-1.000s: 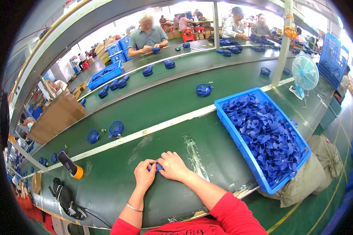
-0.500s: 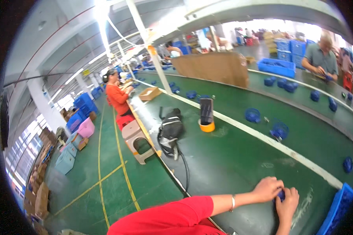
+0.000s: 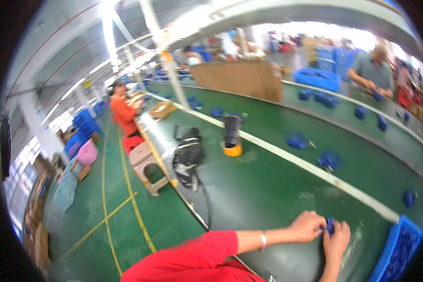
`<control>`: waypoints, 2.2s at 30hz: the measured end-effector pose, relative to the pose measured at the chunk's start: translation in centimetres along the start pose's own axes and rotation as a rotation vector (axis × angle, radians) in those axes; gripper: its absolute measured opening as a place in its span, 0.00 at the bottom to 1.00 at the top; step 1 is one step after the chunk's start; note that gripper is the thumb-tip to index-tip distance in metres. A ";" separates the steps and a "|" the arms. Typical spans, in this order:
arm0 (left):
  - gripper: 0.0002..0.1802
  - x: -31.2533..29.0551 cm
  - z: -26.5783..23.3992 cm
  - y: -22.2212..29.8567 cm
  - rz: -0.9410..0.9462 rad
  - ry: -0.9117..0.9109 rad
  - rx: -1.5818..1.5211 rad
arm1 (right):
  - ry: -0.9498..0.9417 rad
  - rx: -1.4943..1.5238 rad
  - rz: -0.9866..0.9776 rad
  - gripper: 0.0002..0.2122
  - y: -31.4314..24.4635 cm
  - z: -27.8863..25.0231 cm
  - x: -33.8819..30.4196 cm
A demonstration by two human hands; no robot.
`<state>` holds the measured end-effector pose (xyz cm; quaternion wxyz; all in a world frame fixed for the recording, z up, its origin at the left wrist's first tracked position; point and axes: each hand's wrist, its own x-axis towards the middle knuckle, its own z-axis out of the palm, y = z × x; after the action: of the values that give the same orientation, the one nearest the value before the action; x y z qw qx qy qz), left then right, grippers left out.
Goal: Assembling blue plastic fan components on a factory production line.
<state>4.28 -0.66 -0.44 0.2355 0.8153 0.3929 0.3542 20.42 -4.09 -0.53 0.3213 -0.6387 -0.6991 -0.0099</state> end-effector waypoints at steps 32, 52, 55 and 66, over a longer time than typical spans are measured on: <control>0.17 20.1 -0.6 -8.3 -0.597 0.102 -0.825 | 0.264 0.145 0.101 0.13 0.1 -0.6 1.1; 0.20 4.2 -0.6 1.8 -0.293 -0.011 -0.636 | 0.429 0.173 -0.107 0.17 -2.8 -2.1 1.0; 0.19 4.0 -0.3 1.3 -0.340 0.021 -0.716 | 0.429 0.179 -0.114 0.17 -2.8 -2.1 1.0; 0.18 3.0 -0.7 2.6 -0.343 0.043 -0.524 | 0.529 0.078 -0.019 0.20 -2.7 -2.7 1.0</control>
<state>6.31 0.35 2.93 0.4856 0.6409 0.4249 0.4158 19.19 -4.82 3.10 0.5171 -0.5944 -0.5966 -0.1527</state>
